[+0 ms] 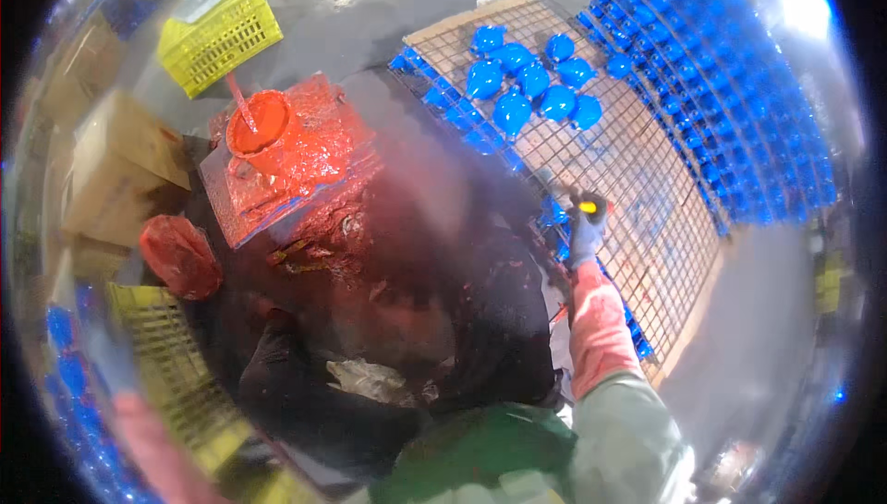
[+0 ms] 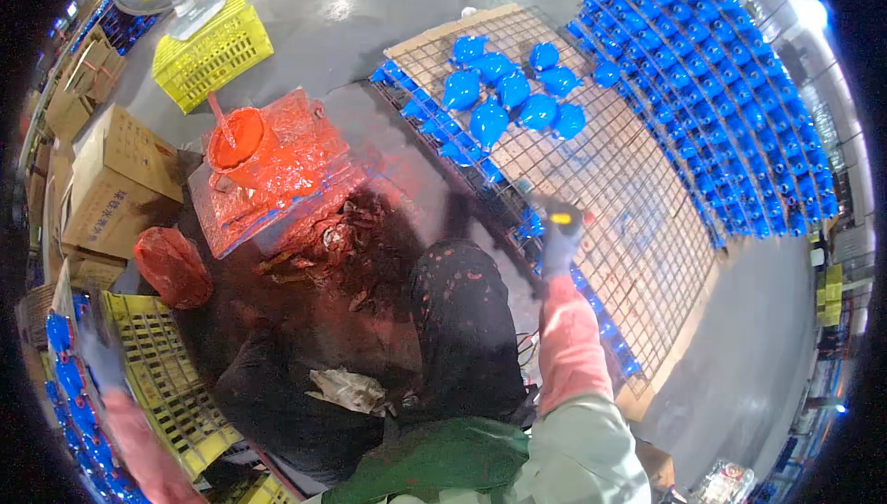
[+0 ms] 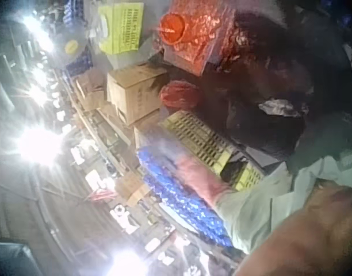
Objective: The person takes blue casings, applies red coating around their rims using a brush dipped in a container of red liquid, and places the coated casings onto a metal rack.
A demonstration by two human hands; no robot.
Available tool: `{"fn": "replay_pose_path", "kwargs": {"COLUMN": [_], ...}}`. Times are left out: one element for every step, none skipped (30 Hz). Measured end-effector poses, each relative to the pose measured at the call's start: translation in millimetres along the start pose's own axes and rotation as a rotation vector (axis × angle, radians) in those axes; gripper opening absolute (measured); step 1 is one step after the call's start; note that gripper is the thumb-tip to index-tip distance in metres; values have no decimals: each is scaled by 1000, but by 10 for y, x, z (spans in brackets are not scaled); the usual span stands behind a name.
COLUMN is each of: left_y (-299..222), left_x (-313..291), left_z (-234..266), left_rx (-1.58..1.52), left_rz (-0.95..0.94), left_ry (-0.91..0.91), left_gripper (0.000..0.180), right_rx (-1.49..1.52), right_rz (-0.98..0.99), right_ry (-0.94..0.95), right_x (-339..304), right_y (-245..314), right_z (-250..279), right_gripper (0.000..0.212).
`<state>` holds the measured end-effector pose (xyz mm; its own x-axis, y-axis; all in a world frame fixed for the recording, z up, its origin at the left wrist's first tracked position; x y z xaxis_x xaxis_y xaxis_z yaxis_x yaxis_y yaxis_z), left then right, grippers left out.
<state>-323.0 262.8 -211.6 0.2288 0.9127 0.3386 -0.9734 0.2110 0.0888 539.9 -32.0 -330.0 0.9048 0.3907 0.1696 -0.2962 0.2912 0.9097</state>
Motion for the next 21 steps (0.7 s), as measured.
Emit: {"fn": "replay_pose_path", "kwargs": {"left_y": [-719, -1150, -1549, -1749, -2063, -2357, -2493, -2609, -2779, -2926, -2941, -2973, -3005, -2995, -2971, -2948, -2937, -2935, -2986, -3185, -3241], "left_x": [-305, -547, -755, -1124, -1209, -1285, -1401, -1514, -1585, -1642, -1696, -1670, -1610, -1592, -1607, -1644, -1629, -1609, -1563, -1332, -1257], "left_z": [728, 1091, 1223, 1310, 1357, 1400, 1398, 1314, 1192, 1116, 1186, 1164, 1163, 1177, 1187, 1196, 1217, 1224, 1232, 1418, 1447], "left_rx": [-95, -462, -421, -479, -528, -574, -637, -704, -705, -567, -376, -436, -448, -446, -443, -382, -393, -427, -477, -556, -561], "left_rz": [-171, 23, 121, -11, -3, 9, 33, 54, 50, 54, 85, 133, 124, 116, 115, 101, 103, 107, 97, 88, 97], "left_ry": [-23, 154, 260, 80, 160, 235, 196, 156, 149, 75, -13, -3, -37, -8, 23, 1, -22, 10, 46, 103, 88], "left_gripper": [46, 47, 44, 38, 37, 36, 38, 40, 40, 43, 46, 47, 47, 46, 44, 43, 43, 46, 50, 48, 48], "right_rx": [-32, -144, -59, -161, -164, -174, -182, -171, -223, -271, -408, -677, -746, -670, -726, -702, -662, -623, -584, -585, -579], "right_rz": [123, 104, 173, 38, 50, 34, 20, 16, 81, 148, 84, -90, -45, -35, -46, -11, 10, 29, 175, 257, 345], "right_ry": [42, 36, 97, 154, 157, 136, 116, 121, 107, 92, 221, 285, 275, 315, 368, 313, 342, 371, 259, 274, 298], "right_x": [191, 147, 215, 180, 253, 315, 372, 480, 648, 757, 538, 574, 579, 475, 341, 199, 114, 39, 42, 28, -38], "right_y": [-156, -167, -189, -80, -141, -62, 20, -23, -97, -91, 230, 149, 35, 38, 55, 18, 22, 12, -89, 106, 455], "right_z": [-408, -889, -1278, -1698, -1934, -2156, -2309, -2363, -2340, -2335, -2409, -2230, -2021, -1914, -1801, -1592, -1366, -1138, -841, -677, -505], "right_gripper": [35, 35, 35, 40, 48, 50, 52, 52, 52, 52, 54, 59, 63, 62, 61, 54, 50, 47, 40, 37, 34]}}
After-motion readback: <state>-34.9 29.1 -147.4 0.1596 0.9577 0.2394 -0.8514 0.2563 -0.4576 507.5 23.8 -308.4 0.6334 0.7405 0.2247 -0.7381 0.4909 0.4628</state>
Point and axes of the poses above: each hand's wrist, its own x-axis towards the middle knuckle, its own z-axis out of the back of the hand, y = z × x, the point moved 7 cm from there along x, towards the middle knuckle, and after that the axes turned 14 degrees about -x, right-handed, at the moved point
